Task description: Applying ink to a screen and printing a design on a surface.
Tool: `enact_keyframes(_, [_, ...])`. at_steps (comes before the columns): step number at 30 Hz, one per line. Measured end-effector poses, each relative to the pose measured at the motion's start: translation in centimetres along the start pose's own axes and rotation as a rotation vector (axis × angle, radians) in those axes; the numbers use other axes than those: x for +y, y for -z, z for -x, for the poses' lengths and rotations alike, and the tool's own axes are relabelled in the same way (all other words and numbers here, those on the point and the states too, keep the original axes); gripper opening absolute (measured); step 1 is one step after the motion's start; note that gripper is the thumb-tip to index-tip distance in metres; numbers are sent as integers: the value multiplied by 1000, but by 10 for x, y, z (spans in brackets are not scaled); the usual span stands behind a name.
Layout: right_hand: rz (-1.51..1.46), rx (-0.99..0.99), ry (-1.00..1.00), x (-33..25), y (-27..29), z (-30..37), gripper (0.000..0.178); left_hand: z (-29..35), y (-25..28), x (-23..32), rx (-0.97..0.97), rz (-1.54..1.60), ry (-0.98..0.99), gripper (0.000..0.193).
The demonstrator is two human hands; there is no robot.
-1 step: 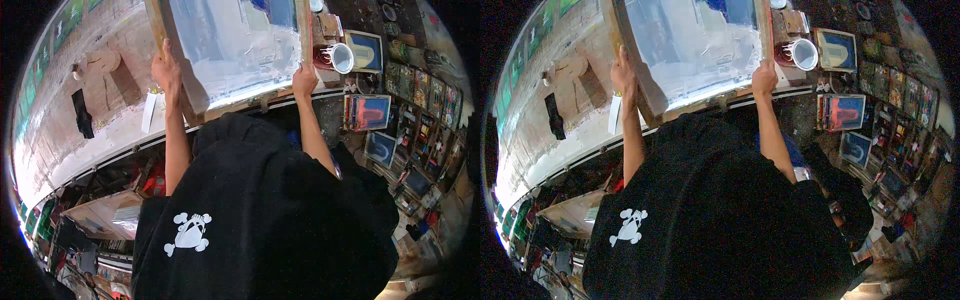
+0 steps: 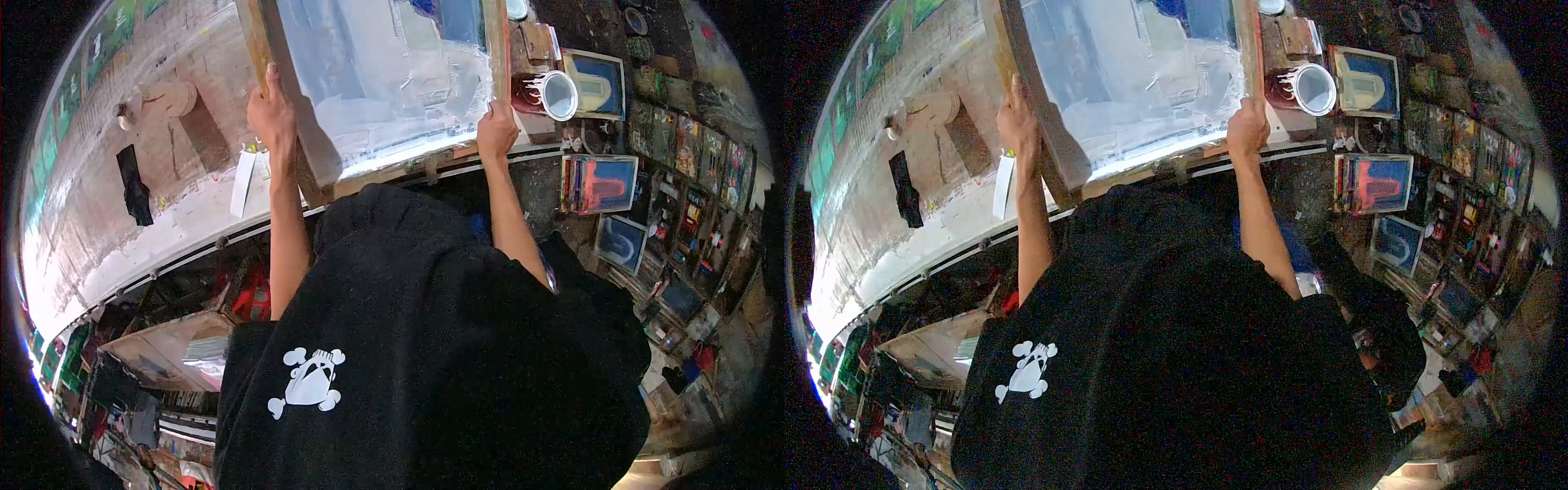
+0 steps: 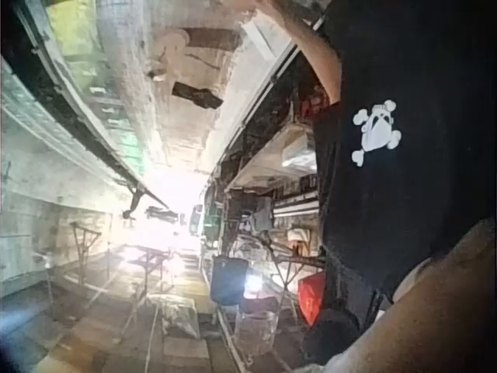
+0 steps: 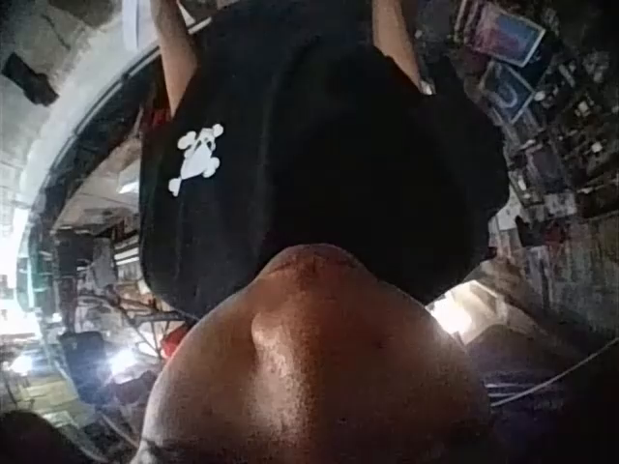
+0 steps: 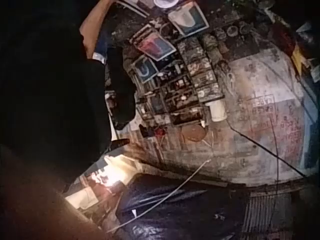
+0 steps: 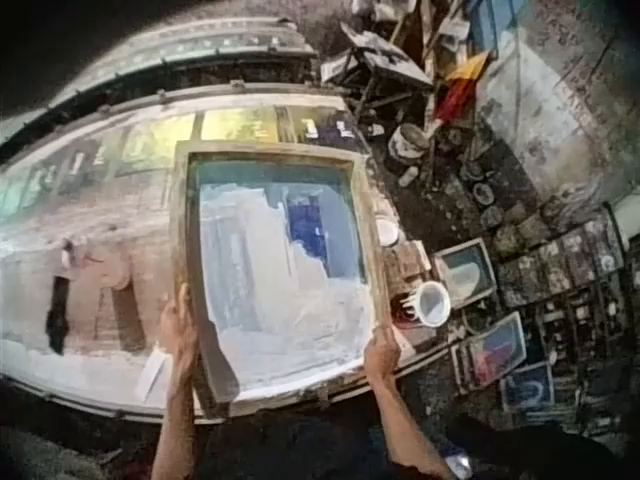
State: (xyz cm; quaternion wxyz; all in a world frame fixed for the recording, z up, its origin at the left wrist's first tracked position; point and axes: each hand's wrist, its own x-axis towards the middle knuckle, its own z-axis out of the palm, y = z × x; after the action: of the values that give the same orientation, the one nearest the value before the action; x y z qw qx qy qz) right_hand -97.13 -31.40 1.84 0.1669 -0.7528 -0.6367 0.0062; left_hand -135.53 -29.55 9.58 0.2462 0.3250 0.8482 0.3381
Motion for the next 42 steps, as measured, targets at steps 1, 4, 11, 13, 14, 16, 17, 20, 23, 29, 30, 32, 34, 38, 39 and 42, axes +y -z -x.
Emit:
enact_keyframes(1, [1,-3,3,-2,0,0,22,0,1,-1,-16,-21,15,75])
enact_keyframes(4, [-17,-26,-3,-6,1,1,21,0,2,-3,-16,-9,24,77])
enact_keyframes(11, [-147,-60,20,-26,7,8,20,3,4,-3,-31,-27,61,75])
enact_keyframes(13, [-184,-79,27,-40,7,16,20,3,4,-5,-7,-11,45,74])
enact_keyframes(14, [-233,-60,31,-48,6,21,19,2,4,-7,-3,-11,51,74])
enact_keyframes(16, [-308,-70,49,-59,6,27,17,0,3,-8,-27,-6,101,72])
enact_keyframes(17, [-309,-72,53,-63,7,30,17,1,4,-7,-25,-6,104,72])
enact_keyframes(20, [-350,-115,91,-77,5,39,15,4,5,-5,-23,-16,80,72])
enact_keyframes(23, [-486,-142,125,-105,5,51,15,2,6,-7,-6,-4,103,72])
enact_keyframes(29, [-853,-624,-45,-170,14,53,12,-2,-1,-9,-49,-30,149,70])
enact_keyframes(30, [-1041,-821,-250,-167,13,46,16,0,-4,-9,5,-23,99,75])
enact_keyframes(32, [-1362,-1134,-568,-157,20,33,25,2,-10,-10,94,-19,85,75])
enact_keyframes(34, [-1468,-1167,-630,-153,32,25,18,-1,-9,-16,66,18,97,73])
enact_keyframes(38, [-1585,-1180,-687,-119,48,7,16,-2,-7,-17,-22,49,128,68])
enact_keyframes(39, [-1554,-1162,-682,-108,53,1,17,-5,-6,-16,-62,34,152,68])
enact_keyframes(42, [-1480,-1002,-583,-64,65,-29,23,-12,-13,-27,-49,30,117,68])
